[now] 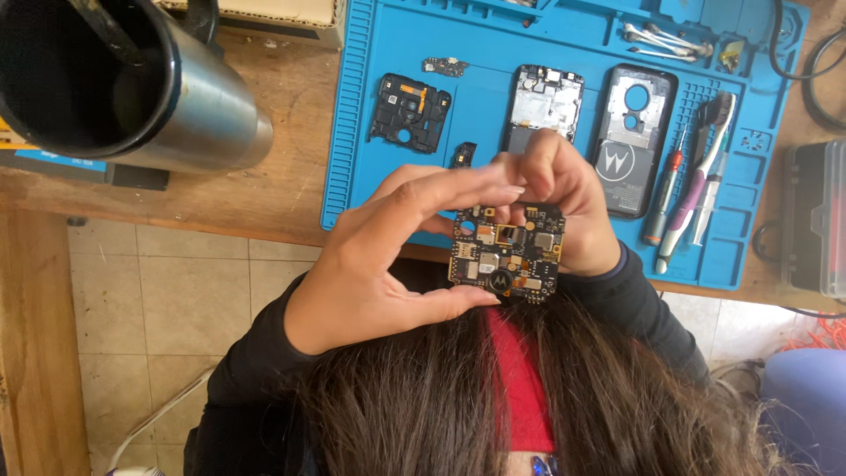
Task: The person handles a smartphone motherboard and a smaller circuit board, inspecting them and aligning them with the phone chassis. They place the motherboard into the chassis and then connect the smaller board to the bottom of the motherboard.
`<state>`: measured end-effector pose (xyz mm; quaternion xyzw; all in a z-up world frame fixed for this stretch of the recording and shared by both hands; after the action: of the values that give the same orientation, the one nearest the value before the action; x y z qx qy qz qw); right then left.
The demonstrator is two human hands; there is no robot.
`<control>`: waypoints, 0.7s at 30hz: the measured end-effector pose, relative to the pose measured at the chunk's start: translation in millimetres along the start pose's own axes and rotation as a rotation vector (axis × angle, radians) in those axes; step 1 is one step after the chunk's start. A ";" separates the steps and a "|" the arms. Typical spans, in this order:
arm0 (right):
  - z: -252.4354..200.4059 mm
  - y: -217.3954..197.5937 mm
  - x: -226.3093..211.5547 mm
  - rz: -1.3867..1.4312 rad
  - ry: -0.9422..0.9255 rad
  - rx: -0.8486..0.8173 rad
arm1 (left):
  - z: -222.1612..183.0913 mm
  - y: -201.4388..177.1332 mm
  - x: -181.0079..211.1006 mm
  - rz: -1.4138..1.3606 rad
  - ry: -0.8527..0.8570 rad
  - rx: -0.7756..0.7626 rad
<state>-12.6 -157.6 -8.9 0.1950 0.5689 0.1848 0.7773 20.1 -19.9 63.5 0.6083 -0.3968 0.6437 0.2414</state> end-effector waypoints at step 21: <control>-10.1 -6.2 -6.1 0.180 0.192 0.263 | -2.4 4.8 23.1 0.488 0.396 0.149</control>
<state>-23.5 -165.1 -9.9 0.3265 0.6399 0.1953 0.6677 11.6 -24.7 85.1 0.3740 -0.4280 0.8158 0.1071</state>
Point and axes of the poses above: each hand's wrist, its own z-axis towards the middle knuckle, its own y-axis out of the palm, x = y × z, the point moved 8 cm from there along z, towards the middle knuckle, and after that the axes turned 13 degrees about -y, right-handed, at the moved point
